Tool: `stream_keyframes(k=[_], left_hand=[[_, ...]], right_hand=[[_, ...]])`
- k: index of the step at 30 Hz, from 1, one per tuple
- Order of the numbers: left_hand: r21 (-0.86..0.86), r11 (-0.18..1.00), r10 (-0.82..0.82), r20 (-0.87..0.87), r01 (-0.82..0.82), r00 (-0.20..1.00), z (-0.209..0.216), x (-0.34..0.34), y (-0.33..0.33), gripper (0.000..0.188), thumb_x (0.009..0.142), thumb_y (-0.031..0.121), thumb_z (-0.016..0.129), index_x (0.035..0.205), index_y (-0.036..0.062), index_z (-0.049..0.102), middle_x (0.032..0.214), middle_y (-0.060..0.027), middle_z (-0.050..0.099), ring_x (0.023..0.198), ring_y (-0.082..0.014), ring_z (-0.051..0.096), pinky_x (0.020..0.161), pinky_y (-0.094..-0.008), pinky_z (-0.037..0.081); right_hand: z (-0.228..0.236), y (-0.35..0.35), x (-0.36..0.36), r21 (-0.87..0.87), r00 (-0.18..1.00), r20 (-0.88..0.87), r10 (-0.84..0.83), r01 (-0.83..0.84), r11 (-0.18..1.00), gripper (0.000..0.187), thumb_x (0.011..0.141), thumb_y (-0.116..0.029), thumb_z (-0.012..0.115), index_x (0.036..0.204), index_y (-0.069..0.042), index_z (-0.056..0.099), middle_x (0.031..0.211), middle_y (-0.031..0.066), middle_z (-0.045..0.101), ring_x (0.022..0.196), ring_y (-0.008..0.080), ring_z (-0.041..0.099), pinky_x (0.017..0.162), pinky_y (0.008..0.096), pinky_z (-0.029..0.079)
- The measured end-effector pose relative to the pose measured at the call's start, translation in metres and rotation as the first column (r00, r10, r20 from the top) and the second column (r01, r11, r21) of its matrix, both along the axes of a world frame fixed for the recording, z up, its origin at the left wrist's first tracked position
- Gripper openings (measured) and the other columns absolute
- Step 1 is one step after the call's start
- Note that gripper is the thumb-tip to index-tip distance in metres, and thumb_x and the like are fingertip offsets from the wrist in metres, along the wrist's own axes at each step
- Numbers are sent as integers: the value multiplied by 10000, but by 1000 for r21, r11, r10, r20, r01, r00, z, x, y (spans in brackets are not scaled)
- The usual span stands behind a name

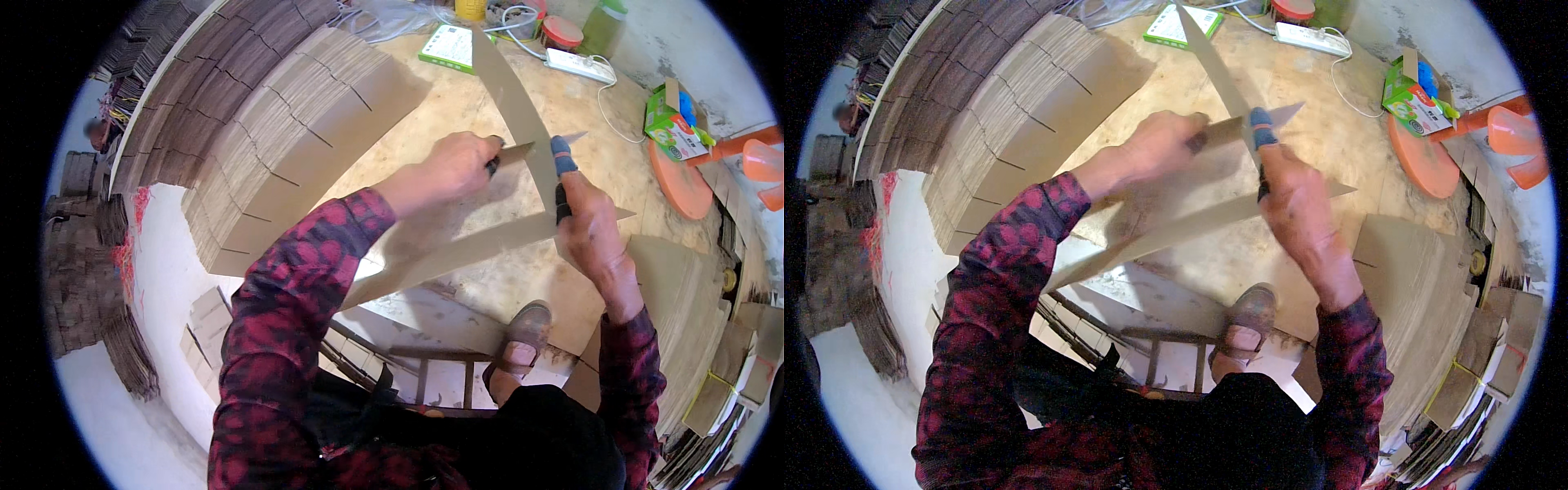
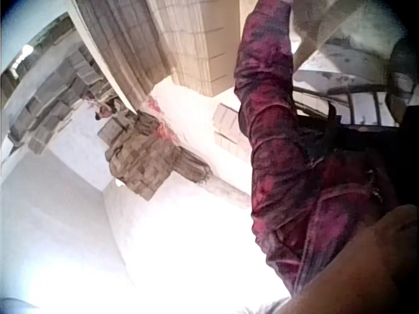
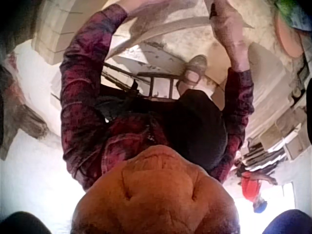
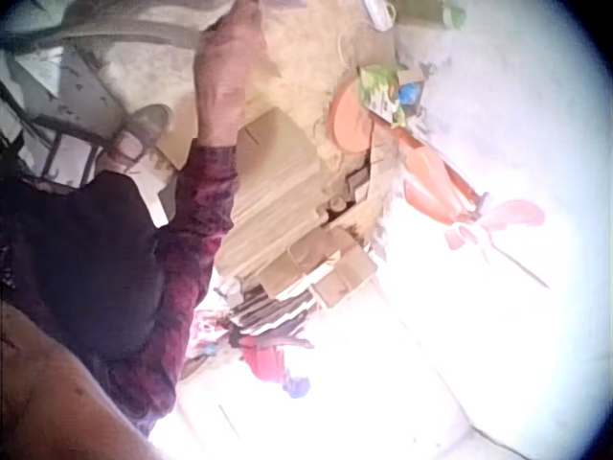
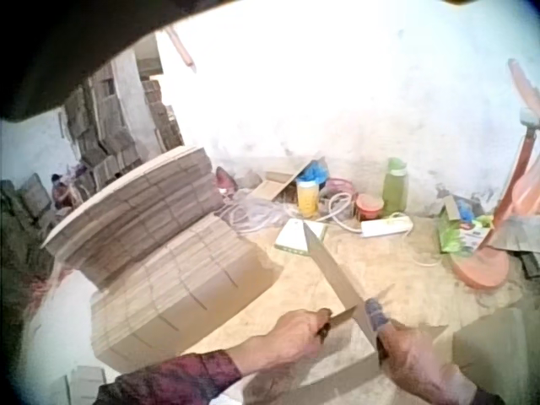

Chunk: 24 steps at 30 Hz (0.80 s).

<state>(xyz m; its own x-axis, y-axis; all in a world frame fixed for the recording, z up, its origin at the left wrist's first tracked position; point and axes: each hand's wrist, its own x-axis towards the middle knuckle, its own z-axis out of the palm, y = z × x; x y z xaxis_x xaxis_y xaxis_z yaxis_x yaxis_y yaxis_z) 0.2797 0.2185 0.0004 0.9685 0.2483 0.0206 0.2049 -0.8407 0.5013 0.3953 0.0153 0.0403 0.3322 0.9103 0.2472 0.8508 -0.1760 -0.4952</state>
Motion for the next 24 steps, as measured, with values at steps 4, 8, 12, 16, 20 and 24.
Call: stream_keyframes(k=[4,8,12,16,20,24], left_hand=[[-55,999,-16,-247,2,969,21,5,-14,244,855,183,553,1055,52,601,934,-202,663,884,-388,633,788,-437,503],[-293,945,153,7,-144,988,11,-32,40,463,897,303,583,1253,15,517,1189,-219,579,1150,-350,529,991,-402,418],[674,595,300,320,-439,899,-16,-90,134,565,764,300,713,1200,-5,527,1198,-186,562,1150,-355,506,946,-420,429],[688,608,475,85,-396,876,7,-128,188,501,741,282,746,1120,24,544,1183,-199,552,1140,-348,511,879,-427,450],[519,591,567,278,-617,776,30,-150,202,325,759,209,731,977,28,572,945,-175,630,886,-305,616,726,-417,482],[-67,878,467,-91,-473,879,34,-144,182,181,816,128,659,940,12,596,744,-111,621,717,-200,580,672,-356,471]], right_hand=[[-28,-1,7,-130,998,-9,-68,66,989,429,726,46,560,1145,-40,523,773,222,598,742,436,588,608,505,453],[-32,12,-4,-75,985,-132,-108,98,992,407,745,23,572,1143,-39,509,717,234,601,698,445,588,603,514,453],[-38,29,-11,-184,997,-56,-43,32,982,534,763,10,561,1280,-28,435,744,254,603,712,448,590,604,513,460],[-59,36,-18,-261,996,-82,22,-43,965,675,767,22,532,1406,-28,320,758,265,600,714,452,580,610,518,460],[-57,38,-22,-164,989,-146,19,-43,986,736,747,45,520,1435,-31,269,768,276,595,697,460,566,611,524,453],[-51,33,-16,-243,991,-118,-65,35,969,780,727,56,528,1445,-36,237,778,282,587,711,466,563,611,521,443]])
